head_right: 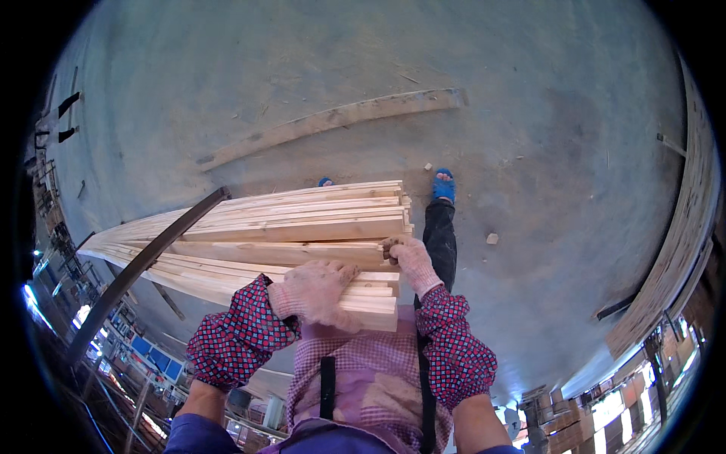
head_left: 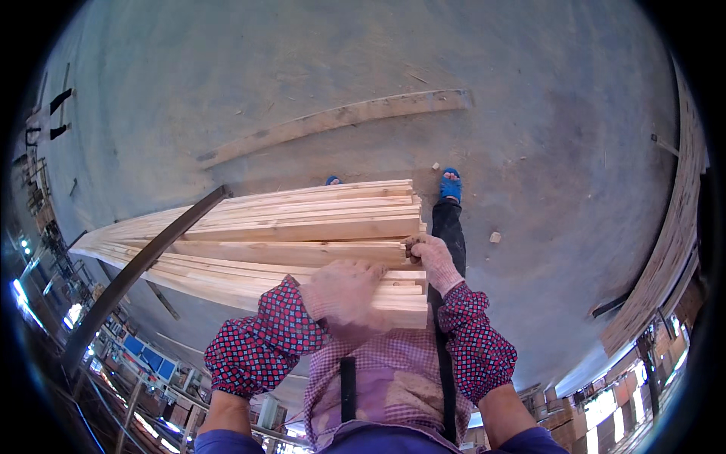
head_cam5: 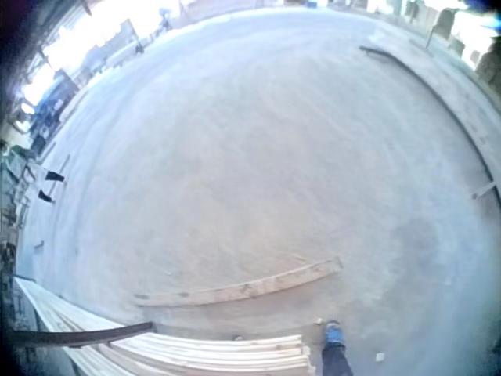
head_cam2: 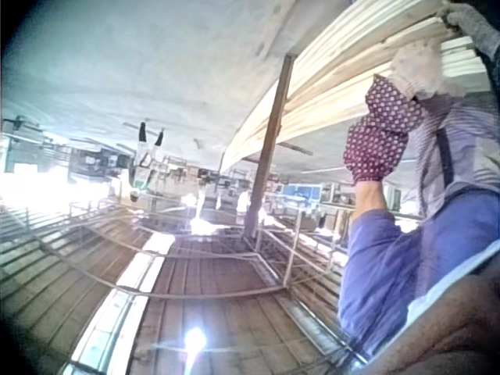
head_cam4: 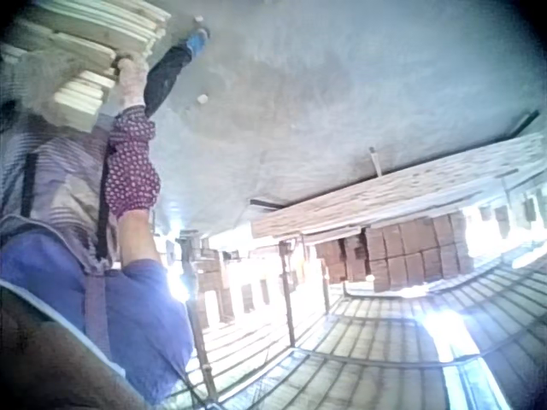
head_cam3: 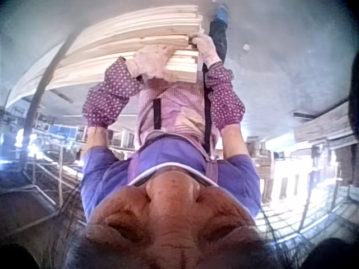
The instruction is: The person picks up long, thin wooden planks from a pile on the floor and carries them to a metal rack. They place the planks onto the rack one by one, stacking them neatly. The person repeats this process multiple times, moving back and forth between the floor pile and the rack.
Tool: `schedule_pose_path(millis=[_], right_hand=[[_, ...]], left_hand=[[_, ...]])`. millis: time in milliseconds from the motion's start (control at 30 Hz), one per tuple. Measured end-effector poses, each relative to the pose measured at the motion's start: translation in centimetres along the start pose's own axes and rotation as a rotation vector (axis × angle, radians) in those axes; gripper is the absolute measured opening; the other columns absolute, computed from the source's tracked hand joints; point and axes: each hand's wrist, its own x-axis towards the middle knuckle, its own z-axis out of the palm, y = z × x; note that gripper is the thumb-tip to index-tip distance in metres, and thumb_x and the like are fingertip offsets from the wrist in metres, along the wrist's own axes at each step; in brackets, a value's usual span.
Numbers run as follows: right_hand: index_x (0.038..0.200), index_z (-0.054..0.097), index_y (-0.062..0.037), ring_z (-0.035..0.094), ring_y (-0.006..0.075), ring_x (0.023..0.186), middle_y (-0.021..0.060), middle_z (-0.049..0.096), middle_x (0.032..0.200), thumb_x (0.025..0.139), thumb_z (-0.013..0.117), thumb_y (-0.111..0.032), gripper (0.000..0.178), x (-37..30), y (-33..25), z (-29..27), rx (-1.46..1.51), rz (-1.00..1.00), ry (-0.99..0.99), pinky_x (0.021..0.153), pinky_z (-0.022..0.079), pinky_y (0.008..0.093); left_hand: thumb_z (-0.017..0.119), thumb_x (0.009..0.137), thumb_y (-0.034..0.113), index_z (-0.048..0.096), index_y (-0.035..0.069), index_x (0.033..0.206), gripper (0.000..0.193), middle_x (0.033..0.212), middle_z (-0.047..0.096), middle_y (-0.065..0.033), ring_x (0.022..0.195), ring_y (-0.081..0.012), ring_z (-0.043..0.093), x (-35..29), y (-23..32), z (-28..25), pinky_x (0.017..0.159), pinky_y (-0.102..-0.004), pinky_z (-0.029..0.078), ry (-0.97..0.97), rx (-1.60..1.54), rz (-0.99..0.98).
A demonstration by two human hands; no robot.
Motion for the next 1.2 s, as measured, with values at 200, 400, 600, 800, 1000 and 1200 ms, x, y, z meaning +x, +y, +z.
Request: schedule_pose_path(millis=[200, 400, 600, 800, 1000, 1200], right_hand=[[0.102, 0.064, 0.0056, 0.057, 0.0132, 0.073, 0.0071, 0.062, 0.084, 0.077, 0.047, -0.007, 0.033, -0.1, 0.0, 0.6, 0.119, 0.056, -0.011, 0.068, 0.051, 0.0242], [0.098, 0.066, 0.0036, 0.056, 0.0134, 0.070, 0.0061, 0.061, 0.079, 0.079, 0.049, -0.010, 0.029, 0.2, 0.6, 0.4, 0.154, -0.036, -0.097, 0.063, 0.049, 0.0262], [0.099, 0.065, -0.0024, 0.063, 0.0213, 0.075, 0.0107, 0.064, 0.080, 0.079, 0.054, -0.012, 0.025, 0.8, 0.1, 0.3, -0.652, -0.291, -0.030, 0.063, 0.049, 0.0346], [0.079, 0.065, 0.0022, 0.057, 0.0148, 0.062, 0.0046, 0.062, 0.074, 0.070, 0.057, -0.008, 0.015, 2.5, 0.6, -0.7, -0.758, -0.772, -0.119, 0.054, 0.046, 0.0270], [0.099, 0.065, 0.0036, 0.056, 0.0112, 0.066, 0.0025, 0.058, 0.074, 0.067, 0.062, -0.009, 0.035, 3.9, 0.4, 0.0, -0.164, -0.067, 0.005, 0.058, 0.046, 0.0240], [0.107, 0.062, 0.0066, 0.059, 0.0151, 0.068, 0.0065, 0.062, 0.083, 0.072, 0.059, -0.005, 0.037, 4.5, 0.0, 1.2, -0.129, -0.070, 0.012, 0.064, 0.049, 0.0269]], left_hand=[[0.064, 0.065, 0.069, 0.040, -0.004, 0.133, 0.103, 0.124, 0.051, -0.0257, 0.119, -0.0360, 0.048, 0.0, 0.0, -0.2, 0.102, -0.0395, 0.038, 0.010, 0.034, -0.012], [0.067, 0.065, 0.063, 0.045, -0.002, 0.129, 0.094, 0.119, 0.055, -0.0241, 0.111, -0.0357, 0.055, 0.4, -1.3, 1.2, 0.096, -0.0412, 0.043, 0.088, 0.009, 0.034], [0.071, 0.065, 0.054, 0.060, 0.002, 0.112, 0.070, 0.103, 0.064, -0.0218, 0.098, -0.0340, 0.062, 0.2, -1.8, 1.9, 0.086, -0.0440, 0.049, 0.258, 0.008, 0.059], [0.072, 0.067, 0.038, 0.054, 0.004, 0.120, 0.066, 0.109, 0.061, -0.0178, 0.103, -0.0325, 0.061, 1.2, -2.0, 1.9, 0.084, -0.0451, 0.050, 0.139, -0.068, -0.014], [0.074, 0.065, 0.047, 0.052, 0.006, 0.124, 0.076, 0.110, 0.061, -0.0178, 0.106, -0.0342, 0.060, 2.6, -2.4, 2.6, 0.086, -0.0469, 0.048, 0.158, -0.091, -0.092], [0.066, 0.071, 0.044, 0.056, 0.010, 0.123, 0.063, 0.114, 0.061, -0.0150, 0.108, -0.0318, 0.059, 2.2, -2.4, 2.0, 0.088, -0.0443, 0.048, 0.148, -0.070, -0.108]])
